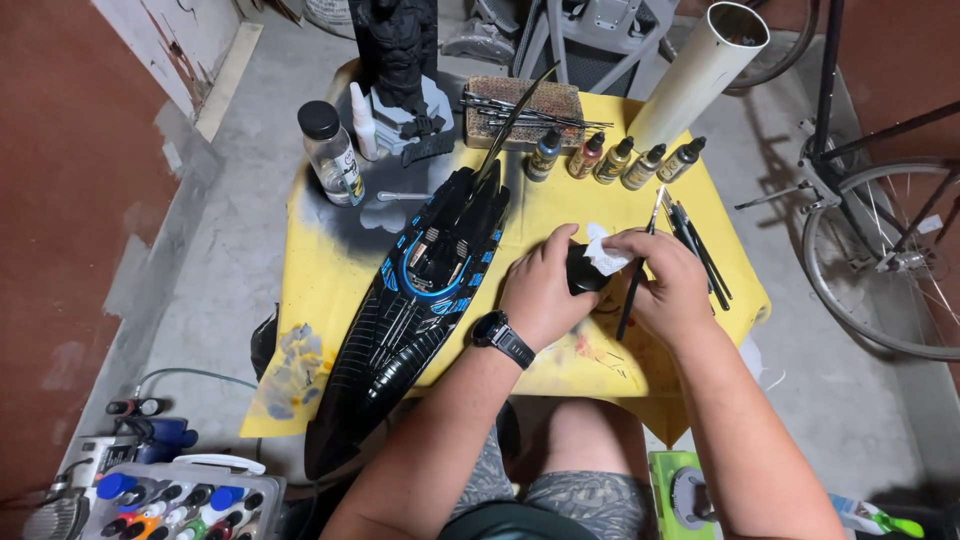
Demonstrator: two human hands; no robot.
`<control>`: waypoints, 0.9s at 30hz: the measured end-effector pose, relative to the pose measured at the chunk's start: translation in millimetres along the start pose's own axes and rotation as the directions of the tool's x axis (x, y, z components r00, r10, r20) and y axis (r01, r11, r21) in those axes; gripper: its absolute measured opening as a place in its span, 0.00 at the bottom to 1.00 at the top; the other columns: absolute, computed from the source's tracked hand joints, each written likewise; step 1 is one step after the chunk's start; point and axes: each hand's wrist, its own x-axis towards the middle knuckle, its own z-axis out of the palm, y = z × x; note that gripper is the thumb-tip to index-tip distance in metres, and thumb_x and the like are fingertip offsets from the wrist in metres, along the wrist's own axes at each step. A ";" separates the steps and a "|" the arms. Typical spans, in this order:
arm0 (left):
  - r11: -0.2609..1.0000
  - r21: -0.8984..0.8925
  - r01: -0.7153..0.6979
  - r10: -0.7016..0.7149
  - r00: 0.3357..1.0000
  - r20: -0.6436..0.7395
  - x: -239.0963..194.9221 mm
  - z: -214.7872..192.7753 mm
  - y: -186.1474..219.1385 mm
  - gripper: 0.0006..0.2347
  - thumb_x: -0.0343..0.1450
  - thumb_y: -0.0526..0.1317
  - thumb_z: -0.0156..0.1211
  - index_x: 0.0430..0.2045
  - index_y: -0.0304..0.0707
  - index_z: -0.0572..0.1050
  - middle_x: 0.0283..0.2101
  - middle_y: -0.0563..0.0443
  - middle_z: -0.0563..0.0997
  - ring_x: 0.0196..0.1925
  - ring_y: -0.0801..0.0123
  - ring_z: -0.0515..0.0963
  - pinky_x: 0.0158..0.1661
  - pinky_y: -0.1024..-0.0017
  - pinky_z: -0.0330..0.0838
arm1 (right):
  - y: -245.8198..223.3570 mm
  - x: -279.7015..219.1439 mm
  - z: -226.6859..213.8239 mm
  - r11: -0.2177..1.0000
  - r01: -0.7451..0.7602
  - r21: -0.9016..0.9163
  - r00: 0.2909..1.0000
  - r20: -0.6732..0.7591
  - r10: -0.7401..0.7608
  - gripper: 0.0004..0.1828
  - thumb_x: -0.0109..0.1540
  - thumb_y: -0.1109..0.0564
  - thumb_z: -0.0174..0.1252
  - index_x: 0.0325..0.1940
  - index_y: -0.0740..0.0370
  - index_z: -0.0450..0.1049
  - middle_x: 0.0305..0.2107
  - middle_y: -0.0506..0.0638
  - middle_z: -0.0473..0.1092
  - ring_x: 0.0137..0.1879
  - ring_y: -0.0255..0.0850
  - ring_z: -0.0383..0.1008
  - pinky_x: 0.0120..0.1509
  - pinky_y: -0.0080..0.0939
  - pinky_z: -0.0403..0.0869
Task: Painting intricate details on a model boat using a fine-tipped brush and various paints.
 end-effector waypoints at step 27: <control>0.996 0.031 -0.080 0.083 0.992 -0.094 -0.6 8.9 -4.6 0.33 0.58 0.42 0.60 0.62 0.41 0.61 0.50 0.34 0.81 0.52 0.39 0.78 0.51 0.49 0.71 | 55.1 -49.6 12.2 0.982 0.126 -0.141 0.960 0.267 -0.085 0.16 0.62 0.63 0.62 0.55 0.64 0.75 0.49 0.58 0.77 0.52 0.57 0.73 0.54 0.52 0.73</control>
